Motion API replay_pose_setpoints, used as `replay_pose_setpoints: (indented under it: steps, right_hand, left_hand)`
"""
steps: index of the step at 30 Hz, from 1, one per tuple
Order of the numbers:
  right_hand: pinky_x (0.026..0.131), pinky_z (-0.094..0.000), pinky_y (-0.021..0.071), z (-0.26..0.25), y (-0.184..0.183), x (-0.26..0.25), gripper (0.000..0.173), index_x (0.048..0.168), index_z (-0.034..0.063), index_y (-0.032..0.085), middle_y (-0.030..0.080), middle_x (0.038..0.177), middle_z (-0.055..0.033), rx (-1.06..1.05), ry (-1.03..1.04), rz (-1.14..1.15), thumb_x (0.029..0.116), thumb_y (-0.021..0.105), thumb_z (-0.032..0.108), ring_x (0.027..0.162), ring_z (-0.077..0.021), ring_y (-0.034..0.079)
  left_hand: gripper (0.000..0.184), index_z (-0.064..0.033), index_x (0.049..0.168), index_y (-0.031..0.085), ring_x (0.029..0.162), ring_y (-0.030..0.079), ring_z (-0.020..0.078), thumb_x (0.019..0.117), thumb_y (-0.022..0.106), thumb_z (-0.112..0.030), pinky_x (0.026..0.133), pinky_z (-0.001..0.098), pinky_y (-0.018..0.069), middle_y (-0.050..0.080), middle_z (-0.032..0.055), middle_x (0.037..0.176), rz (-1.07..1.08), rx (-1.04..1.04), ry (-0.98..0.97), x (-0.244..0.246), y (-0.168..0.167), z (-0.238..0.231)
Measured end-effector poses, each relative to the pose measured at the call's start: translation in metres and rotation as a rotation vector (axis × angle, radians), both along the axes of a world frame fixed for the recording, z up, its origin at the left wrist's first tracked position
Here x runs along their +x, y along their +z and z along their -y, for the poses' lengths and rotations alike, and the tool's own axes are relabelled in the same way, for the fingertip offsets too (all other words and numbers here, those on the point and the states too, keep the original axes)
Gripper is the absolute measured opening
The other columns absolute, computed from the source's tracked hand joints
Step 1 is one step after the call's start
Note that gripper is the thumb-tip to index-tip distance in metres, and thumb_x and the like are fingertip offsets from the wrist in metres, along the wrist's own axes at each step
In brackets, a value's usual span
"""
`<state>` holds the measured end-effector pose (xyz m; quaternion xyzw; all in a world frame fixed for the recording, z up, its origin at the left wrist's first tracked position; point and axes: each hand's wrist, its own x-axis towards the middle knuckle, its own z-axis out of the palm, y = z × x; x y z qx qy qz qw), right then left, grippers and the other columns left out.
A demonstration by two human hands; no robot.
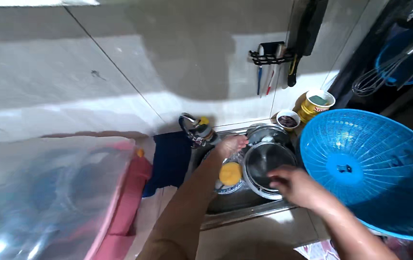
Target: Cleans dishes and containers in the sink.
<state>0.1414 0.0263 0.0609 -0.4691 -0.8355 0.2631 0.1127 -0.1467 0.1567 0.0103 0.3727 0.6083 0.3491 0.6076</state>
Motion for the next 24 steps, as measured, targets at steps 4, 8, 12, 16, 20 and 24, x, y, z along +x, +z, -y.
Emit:
replay_pose_setpoints:
  steps: [4, 8, 12, 16, 20, 24]
  right_hand:
    - [0.100, -0.0559, 0.0544, -0.024, -0.096, -0.117, 0.030, 0.118, 0.0195, 0.072, 0.065, 0.131, -0.0112, -0.071, 0.229, 0.158, 0.0881, 0.075, 0.021, 0.119, -0.0318, 0.064]
    - [0.104, -0.0664, 0.0479, -0.047, -0.144, -0.188, 0.050, 0.135, 0.0064, 0.063, 0.055, 0.143, -0.0241, -0.121, 0.244, 0.309, 0.0863, 0.074, 0.014, 0.130, -0.0455, 0.054]
    - [0.101, -0.0708, 0.0469, -0.050, -0.143, -0.228, 0.051, 0.138, -0.0029, 0.056, 0.052, 0.144, -0.0307, -0.311, 0.091, 0.417, 0.0945, 0.067, 0.023, 0.129, -0.0510, 0.054]
    - [0.093, -0.0698, 0.0524, -0.064, -0.189, -0.245, 0.066, 0.149, 0.0042, 0.044, 0.041, 0.149, -0.0352, -0.258, -0.055, 0.396, 0.0904, 0.069, 0.021, 0.125, -0.0555, 0.054]
    - [0.104, -0.0657, 0.0484, -0.067, -0.177, -0.230, 0.057, 0.153, 0.0072, 0.042, 0.050, 0.148, -0.0266, -0.347, -0.032, 0.260, 0.1005, 0.058, 0.023, 0.131, -0.0463, 0.055]
    - [0.108, -0.0648, 0.0444, -0.075, -0.117, -0.220, 0.062, 0.149, 0.0058, 0.046, 0.060, 0.139, -0.0223, -0.495, -0.113, 0.187, 0.0990, 0.058, 0.040, 0.130, -0.0400, 0.058]
  left_hand:
    - [0.039, -0.0045, 0.130, 0.064, 0.103, 0.070, 0.0178, 0.1046, 0.058, -0.033, 0.093, 0.0366, 0.0559, 0.073, 0.0098, 0.115, -0.335, 0.087, -0.323, -0.011, 0.023, 0.017]
    - [0.043, 0.0001, 0.130, 0.064, 0.125, 0.060, 0.0340, 0.0989, 0.063, -0.030, 0.108, 0.0543, 0.0454, 0.065, 0.0209, 0.131, -0.903, 0.125, -0.551, -0.044, 0.024, 0.055]
    - [0.038, -0.0033, 0.129, 0.064, 0.118, 0.064, 0.0374, 0.0980, 0.059, -0.026, 0.101, 0.0585, 0.0506, 0.067, 0.0208, 0.126, -1.048, -0.076, -0.348, -0.078, -0.042, 0.063]
    - [0.045, -0.0122, 0.133, 0.065, 0.117, 0.066, 0.0319, 0.0948, 0.064, -0.036, 0.102, 0.0553, 0.0516, 0.069, 0.0144, 0.124, -0.961, 0.028, -0.127, -0.089, -0.097, 0.055]
    - [0.062, -0.0161, 0.143, 0.056, 0.119, 0.064, 0.0327, 0.0866, 0.077, -0.035, 0.103, 0.0567, 0.0505, 0.067, 0.0136, 0.129, -0.894, 0.018, -0.072, -0.087, -0.113, 0.046]
    - [0.061, -0.0286, 0.146, 0.055, 0.117, 0.066, 0.0312, 0.0868, 0.069, -0.031, 0.098, 0.0597, 0.0522, 0.069, 0.0095, 0.128, -0.945, 0.034, -0.127, -0.082, -0.077, 0.045]
